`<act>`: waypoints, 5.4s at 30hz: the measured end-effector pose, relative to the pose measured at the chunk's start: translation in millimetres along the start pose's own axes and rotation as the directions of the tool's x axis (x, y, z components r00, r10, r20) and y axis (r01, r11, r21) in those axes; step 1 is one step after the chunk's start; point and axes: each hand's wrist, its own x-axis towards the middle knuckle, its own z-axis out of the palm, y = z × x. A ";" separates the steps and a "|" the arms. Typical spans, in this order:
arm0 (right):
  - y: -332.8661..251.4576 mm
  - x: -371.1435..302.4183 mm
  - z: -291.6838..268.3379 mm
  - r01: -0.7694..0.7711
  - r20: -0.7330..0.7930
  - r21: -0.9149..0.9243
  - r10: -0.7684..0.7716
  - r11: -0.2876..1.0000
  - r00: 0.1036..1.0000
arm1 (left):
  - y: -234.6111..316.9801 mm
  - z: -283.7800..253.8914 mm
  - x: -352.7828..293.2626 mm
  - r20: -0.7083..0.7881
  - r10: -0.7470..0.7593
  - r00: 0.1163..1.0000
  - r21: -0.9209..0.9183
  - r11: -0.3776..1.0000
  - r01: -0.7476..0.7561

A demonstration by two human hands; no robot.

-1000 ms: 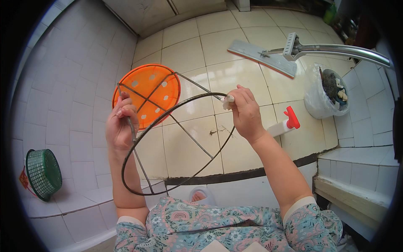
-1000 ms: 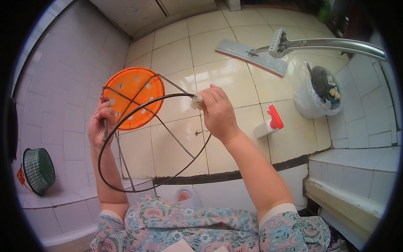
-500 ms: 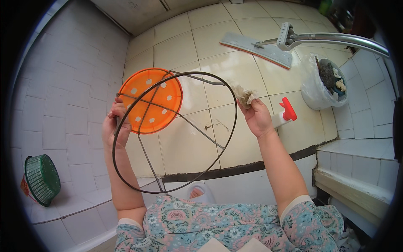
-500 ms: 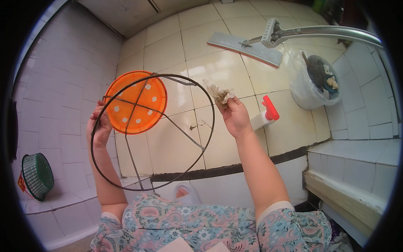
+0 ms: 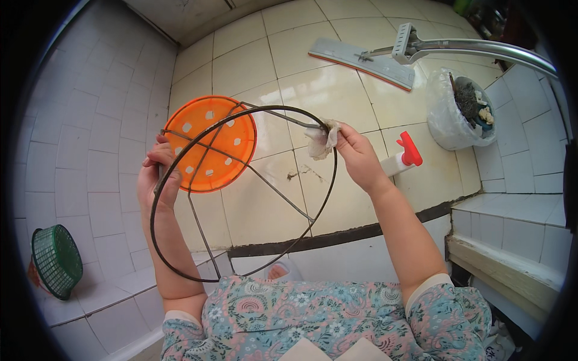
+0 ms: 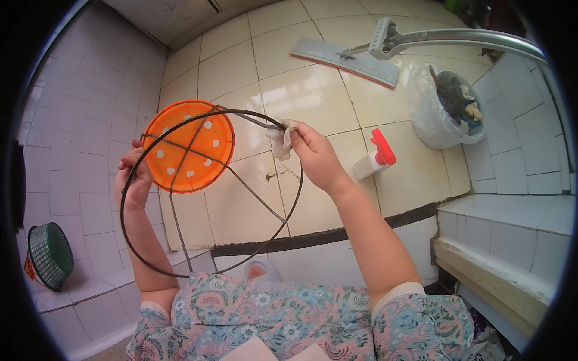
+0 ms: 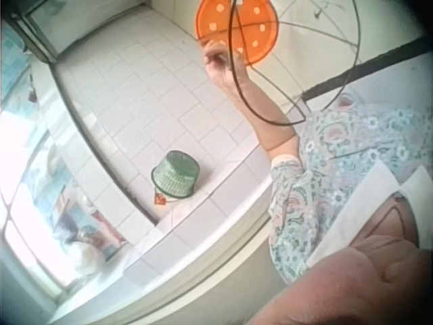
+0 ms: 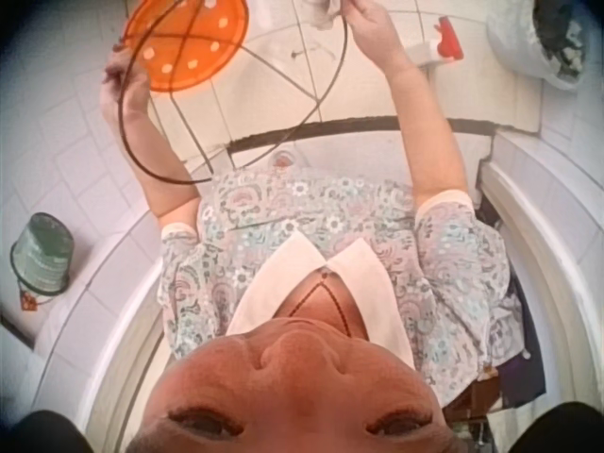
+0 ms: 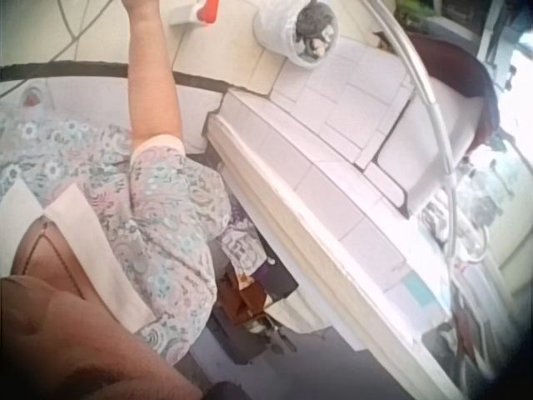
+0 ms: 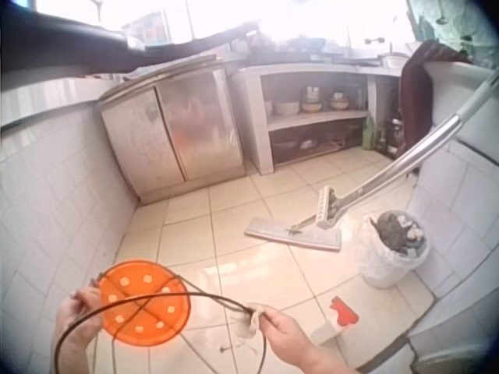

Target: The person sits on the tiled floor and scrubs the grout lines and baseboard area with a cloth. They use a spray bottle to apply cleaner to the floor and wipe the area repeatedly. The person also moves an orange stool to access the area underneath it.

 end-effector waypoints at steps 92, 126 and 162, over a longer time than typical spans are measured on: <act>38.0 -35.8 119.3 -0.681 0.393 0.688 0.661 0.251 0.640 | 55.4 -151.9 31.4 0.465 0.690 0.554 0.795 -0.051 -0.604; 58.4 -62.2 91.1 -0.738 0.336 0.558 0.709 0.380 0.620 | 101.5 -329.2 -34.0 -0.318 0.925 0.209 0.931 0.262 0.256; 91.4 -100.2 43.0 -0.821 0.636 0.485 0.522 0.302 0.568 | -45.5 -207.2 6.2 -0.288 -0.387 0.876 0.920 0.141 0.365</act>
